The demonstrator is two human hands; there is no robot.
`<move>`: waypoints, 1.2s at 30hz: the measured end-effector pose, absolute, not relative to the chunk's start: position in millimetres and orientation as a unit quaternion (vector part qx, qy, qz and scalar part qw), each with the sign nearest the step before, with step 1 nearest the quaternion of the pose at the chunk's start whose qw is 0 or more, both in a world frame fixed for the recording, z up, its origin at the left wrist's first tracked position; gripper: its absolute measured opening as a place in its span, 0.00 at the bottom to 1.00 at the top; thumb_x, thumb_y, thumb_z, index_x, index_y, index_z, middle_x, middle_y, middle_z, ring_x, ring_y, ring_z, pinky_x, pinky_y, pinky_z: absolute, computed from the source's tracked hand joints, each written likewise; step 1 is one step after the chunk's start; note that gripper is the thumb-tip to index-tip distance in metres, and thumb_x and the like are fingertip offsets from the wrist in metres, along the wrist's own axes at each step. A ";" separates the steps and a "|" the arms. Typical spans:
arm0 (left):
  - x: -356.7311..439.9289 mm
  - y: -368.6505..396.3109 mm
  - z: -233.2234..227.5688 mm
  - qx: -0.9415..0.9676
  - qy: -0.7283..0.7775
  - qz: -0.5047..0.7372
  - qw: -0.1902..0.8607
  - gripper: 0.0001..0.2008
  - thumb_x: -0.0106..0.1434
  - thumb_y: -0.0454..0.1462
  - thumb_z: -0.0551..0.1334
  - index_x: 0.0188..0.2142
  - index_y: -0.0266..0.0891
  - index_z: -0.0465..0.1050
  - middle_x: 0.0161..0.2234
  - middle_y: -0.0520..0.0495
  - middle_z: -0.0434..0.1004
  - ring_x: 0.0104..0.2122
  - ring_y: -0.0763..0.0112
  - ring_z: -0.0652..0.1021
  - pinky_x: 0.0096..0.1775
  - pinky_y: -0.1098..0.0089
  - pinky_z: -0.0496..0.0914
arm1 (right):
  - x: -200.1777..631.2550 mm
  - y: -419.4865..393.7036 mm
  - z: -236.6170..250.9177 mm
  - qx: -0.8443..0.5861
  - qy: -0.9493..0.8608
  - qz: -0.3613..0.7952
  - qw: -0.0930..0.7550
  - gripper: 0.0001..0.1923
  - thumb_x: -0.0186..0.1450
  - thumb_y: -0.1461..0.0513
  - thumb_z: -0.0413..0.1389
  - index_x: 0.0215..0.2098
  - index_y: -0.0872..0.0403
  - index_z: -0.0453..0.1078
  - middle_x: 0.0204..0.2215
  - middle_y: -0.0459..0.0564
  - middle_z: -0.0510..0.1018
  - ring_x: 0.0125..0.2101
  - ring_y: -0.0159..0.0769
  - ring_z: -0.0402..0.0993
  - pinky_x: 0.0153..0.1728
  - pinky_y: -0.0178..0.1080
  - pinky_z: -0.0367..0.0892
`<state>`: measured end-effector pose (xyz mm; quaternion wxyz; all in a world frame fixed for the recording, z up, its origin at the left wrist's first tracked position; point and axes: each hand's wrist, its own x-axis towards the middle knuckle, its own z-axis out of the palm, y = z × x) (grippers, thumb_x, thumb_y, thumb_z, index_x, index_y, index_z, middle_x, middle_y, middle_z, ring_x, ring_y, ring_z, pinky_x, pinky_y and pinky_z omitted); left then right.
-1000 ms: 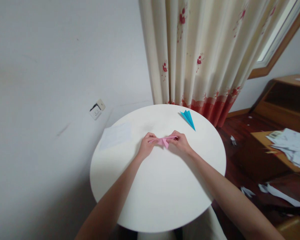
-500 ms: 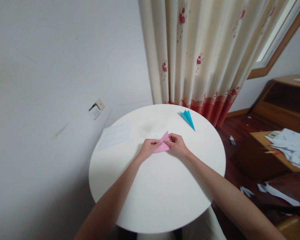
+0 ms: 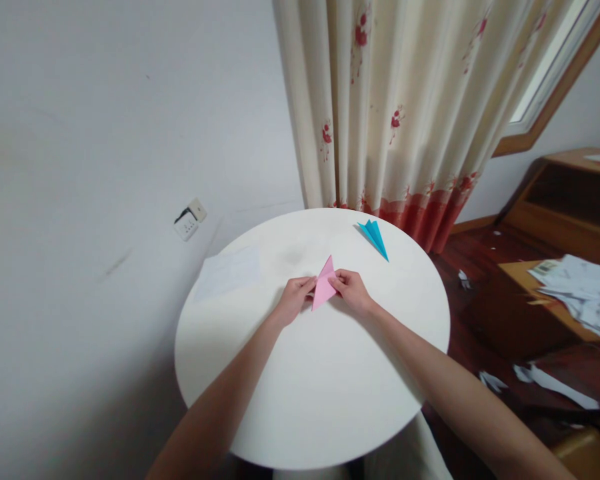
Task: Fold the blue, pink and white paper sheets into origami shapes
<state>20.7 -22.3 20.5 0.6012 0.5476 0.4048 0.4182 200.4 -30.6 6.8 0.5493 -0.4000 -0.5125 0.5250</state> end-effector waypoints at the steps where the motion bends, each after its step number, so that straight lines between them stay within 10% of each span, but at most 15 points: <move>1: 20.2 -21.9 20.2 0.547 0.402 0.416 0.605 0.24 0.55 0.54 0.71 0.31 0.33 0.81 0.30 0.43 0.80 0.28 0.68 0.76 0.33 0.69 0.71 | 200.2 -30.7 6.6 -0.398 -0.510 0.528 0.549 0.25 0.53 0.41 0.65 0.28 0.55 0.70 0.19 0.42 0.69 0.20 0.29 0.60 0.23 0.34 0.53; 36: 22.5 -25.8 23.1 0.595 0.391 0.415 0.566 0.23 0.61 0.53 0.67 0.33 0.33 0.83 0.33 0.40 0.82 0.31 0.65 0.79 0.29 0.70 0.71 | 198.1 -29.1 -0.5 -0.394 -0.533 0.488 0.568 0.21 0.61 0.46 0.61 0.35 0.57 0.75 0.24 0.45 0.74 0.23 0.31 0.63 0.25 0.35 0.59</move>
